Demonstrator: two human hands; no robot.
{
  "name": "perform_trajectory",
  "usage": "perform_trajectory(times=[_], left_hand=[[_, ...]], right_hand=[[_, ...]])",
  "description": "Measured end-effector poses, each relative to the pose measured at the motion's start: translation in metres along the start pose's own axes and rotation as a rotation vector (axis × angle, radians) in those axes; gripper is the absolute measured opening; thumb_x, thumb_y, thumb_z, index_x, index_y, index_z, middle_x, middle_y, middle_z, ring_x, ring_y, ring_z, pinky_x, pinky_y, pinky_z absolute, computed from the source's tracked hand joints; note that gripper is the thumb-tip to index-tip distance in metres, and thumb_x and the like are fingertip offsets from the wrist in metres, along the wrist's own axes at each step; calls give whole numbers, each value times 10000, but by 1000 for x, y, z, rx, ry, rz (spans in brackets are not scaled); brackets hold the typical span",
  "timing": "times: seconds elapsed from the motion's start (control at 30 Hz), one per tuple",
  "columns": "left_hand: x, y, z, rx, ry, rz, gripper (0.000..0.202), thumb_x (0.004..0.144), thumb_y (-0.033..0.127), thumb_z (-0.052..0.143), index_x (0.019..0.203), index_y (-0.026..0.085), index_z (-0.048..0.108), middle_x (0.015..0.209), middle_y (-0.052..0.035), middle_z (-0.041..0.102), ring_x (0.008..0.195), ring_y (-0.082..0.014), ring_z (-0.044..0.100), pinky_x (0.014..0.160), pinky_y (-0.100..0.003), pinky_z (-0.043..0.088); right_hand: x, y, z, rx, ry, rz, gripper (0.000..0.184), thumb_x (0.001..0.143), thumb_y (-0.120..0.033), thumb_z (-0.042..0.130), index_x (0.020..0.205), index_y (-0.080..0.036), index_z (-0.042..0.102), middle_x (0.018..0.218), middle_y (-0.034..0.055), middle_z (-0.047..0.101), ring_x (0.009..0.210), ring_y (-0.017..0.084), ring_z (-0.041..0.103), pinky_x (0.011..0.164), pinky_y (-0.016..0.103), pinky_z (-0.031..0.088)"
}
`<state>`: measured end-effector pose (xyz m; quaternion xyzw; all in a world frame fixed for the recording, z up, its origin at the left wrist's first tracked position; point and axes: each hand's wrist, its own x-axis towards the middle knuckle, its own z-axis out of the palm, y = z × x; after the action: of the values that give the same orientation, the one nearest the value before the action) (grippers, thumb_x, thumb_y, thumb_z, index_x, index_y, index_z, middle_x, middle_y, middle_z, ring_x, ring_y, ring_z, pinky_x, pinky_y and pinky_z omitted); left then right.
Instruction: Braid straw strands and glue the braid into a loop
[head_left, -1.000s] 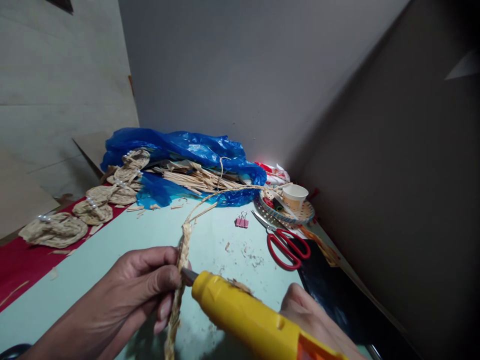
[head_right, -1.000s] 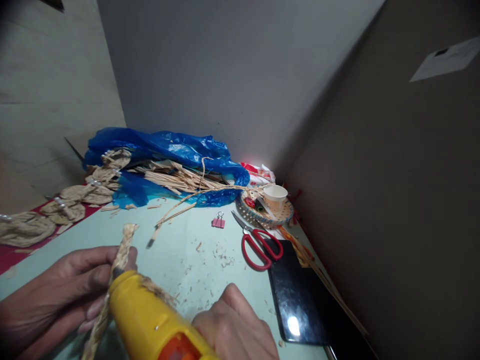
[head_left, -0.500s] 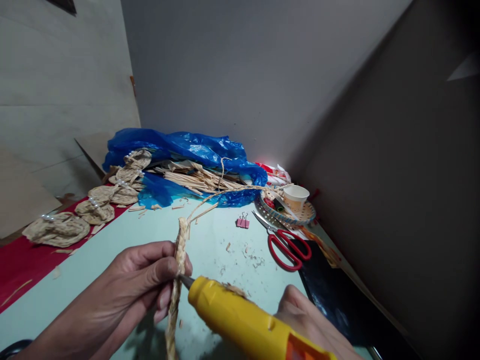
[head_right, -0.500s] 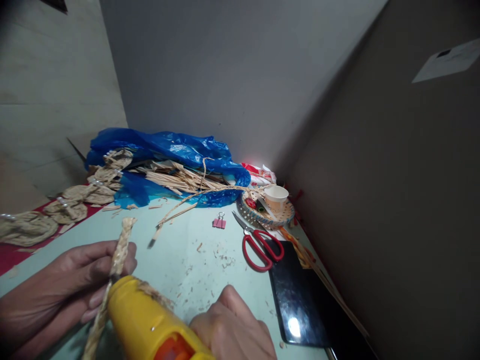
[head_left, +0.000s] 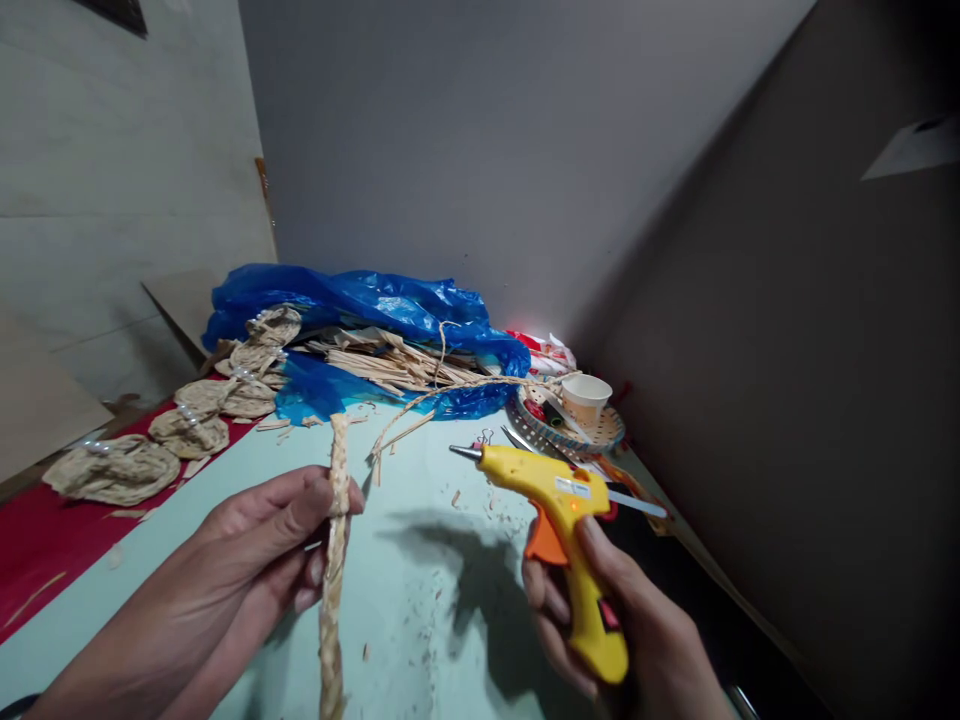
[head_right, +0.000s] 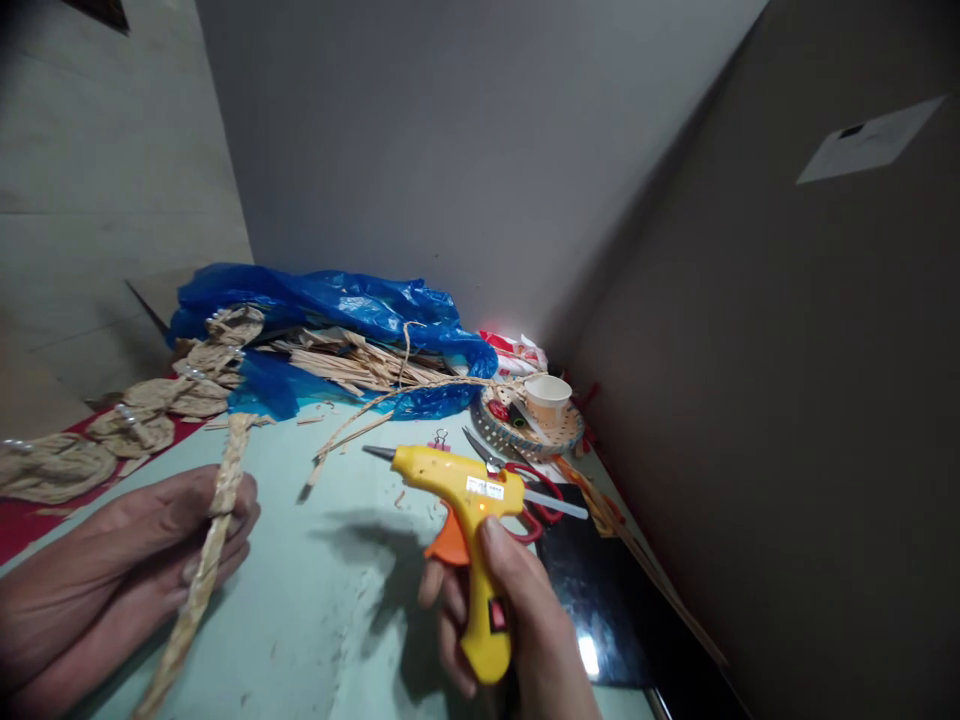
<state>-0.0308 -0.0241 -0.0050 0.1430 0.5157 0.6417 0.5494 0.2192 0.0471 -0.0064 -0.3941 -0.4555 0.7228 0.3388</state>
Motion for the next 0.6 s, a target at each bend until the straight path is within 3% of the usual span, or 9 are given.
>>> perform_trajectory(times=[0.13,0.27,0.33,0.47,0.53,0.6], left_hand=[[0,1,-1,42,78,9,466,388,487,1012,683,231,759,694,25,675,607,-112,550,598,-226,618],[-1,1,-1,75,60,29,395,470,469,997,688,242,759,698,20,689,632,-125,572,627,-240,627],[-3,0,0,82,22,31,336,538,446,981,709,250,768,709,28,699,640,-114,574,654,-222,620],[-6,0,0,86,0,28,333,529,420,991,694,230,773,690,25,701,634,-113,579,601,-196,599],[-7,-1,0,66,9,35,326,534,403,992,692,225,770,676,14,702,642,-127,592,571,-197,588],[-7,-3,0,50,5,39,321,544,397,988,704,226,768,701,-5,725,672,-148,617,590,-221,598]], right_hand=[[19,17,0,84,-13,28,316,864,-447,744,804,-143,684,757,31,618,524,69,414,458,170,354],[25,20,-4,-86,-120,56,304,945,-431,644,840,-146,650,833,57,679,598,103,525,570,220,434],[24,15,-7,-345,-126,27,372,971,-504,577,840,-162,639,820,55,677,633,140,563,606,260,444],[19,3,-14,-1177,44,-115,604,988,-665,384,644,-202,562,635,57,598,601,194,531,549,300,339],[15,1,-17,-1498,104,-196,588,1016,-600,343,617,-217,544,555,51,576,493,188,487,512,315,255],[9,3,-19,-1681,127,-355,500,1035,-477,386,639,-220,549,505,31,564,407,174,456,489,322,209]])
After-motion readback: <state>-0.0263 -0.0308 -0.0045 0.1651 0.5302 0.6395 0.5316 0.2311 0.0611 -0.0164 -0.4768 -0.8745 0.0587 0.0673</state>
